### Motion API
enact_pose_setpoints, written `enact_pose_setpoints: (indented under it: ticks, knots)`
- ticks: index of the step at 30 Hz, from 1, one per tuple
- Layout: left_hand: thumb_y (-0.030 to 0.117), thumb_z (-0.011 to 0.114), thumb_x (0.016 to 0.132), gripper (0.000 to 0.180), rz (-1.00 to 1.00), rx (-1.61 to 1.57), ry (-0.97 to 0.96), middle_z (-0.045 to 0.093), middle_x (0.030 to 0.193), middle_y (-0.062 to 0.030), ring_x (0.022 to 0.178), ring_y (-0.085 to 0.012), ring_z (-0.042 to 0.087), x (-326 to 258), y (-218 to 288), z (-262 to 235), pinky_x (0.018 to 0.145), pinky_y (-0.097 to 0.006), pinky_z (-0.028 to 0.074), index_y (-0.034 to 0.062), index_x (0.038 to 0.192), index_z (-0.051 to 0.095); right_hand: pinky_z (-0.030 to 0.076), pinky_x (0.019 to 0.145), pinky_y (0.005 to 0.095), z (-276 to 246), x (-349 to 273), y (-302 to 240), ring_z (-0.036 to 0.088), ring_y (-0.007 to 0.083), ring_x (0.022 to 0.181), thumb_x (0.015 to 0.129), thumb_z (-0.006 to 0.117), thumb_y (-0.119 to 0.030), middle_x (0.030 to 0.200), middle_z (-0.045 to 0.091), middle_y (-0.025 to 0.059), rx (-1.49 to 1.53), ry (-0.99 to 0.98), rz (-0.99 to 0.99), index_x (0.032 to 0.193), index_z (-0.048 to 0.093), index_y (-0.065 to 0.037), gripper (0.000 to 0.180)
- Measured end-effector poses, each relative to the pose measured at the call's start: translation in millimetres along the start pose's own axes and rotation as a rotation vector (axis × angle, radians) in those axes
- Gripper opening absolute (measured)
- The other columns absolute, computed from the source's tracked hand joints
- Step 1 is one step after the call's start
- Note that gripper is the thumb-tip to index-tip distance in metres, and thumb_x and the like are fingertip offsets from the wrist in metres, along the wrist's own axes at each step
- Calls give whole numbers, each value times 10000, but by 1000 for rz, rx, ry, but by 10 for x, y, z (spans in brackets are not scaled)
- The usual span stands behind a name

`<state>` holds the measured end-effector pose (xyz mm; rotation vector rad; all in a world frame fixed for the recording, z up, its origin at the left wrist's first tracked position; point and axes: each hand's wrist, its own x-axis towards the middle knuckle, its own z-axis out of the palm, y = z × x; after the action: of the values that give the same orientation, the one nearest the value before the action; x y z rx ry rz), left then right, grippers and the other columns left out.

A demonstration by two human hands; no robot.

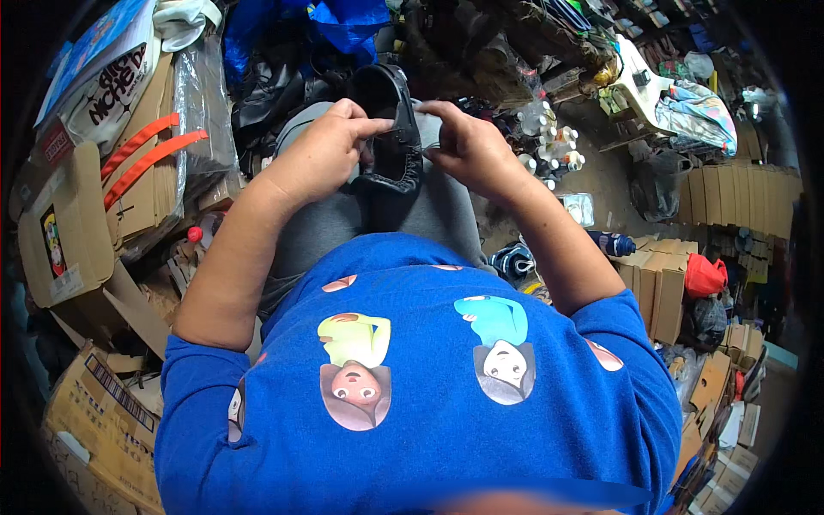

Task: Thread laces through the eyelets of a black shoe.

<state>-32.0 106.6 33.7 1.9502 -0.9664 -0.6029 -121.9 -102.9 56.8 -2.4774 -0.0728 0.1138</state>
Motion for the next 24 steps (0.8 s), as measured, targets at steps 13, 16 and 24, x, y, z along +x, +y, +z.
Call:
enact_pose_setpoints:
  ticks: [13, 16, 24]
  knots:
    - [5, 670, 725, 209, 106, 96, 197, 555, 743, -38, 749, -167, 560, 102, -238, 58, 683, -278, 443, 110, 898, 723, 422, 592, 253, -1, -2, 281, 450, 78, 634, 744, 657, 14, 688, 399, -17, 154, -66, -23, 1146, 583, -164, 446]
    - [22, 676, 726, 216, 63, 75, 173, 522, 713, -29, 738, -162, 504, 132, -278, 93, 666, -278, 408, 136, 901, 730, 414, 600, 269, 17, -5, 342, 451, 113, 636, 747, 660, -9, 690, 443, 0, 226, -77, 35, 1115, 595, -182, 412]
    - [12, 669, 712, 228, 150, 147, 171, 503, 705, -30, 739, -180, 485, 185, -365, 117, 673, -293, 396, 144, 888, 729, 416, 607, 269, 20, 22, 387, 455, 116, 644, 742, 665, -16, 700, 445, 2, 220, -64, -10, 1127, 602, -194, 430]
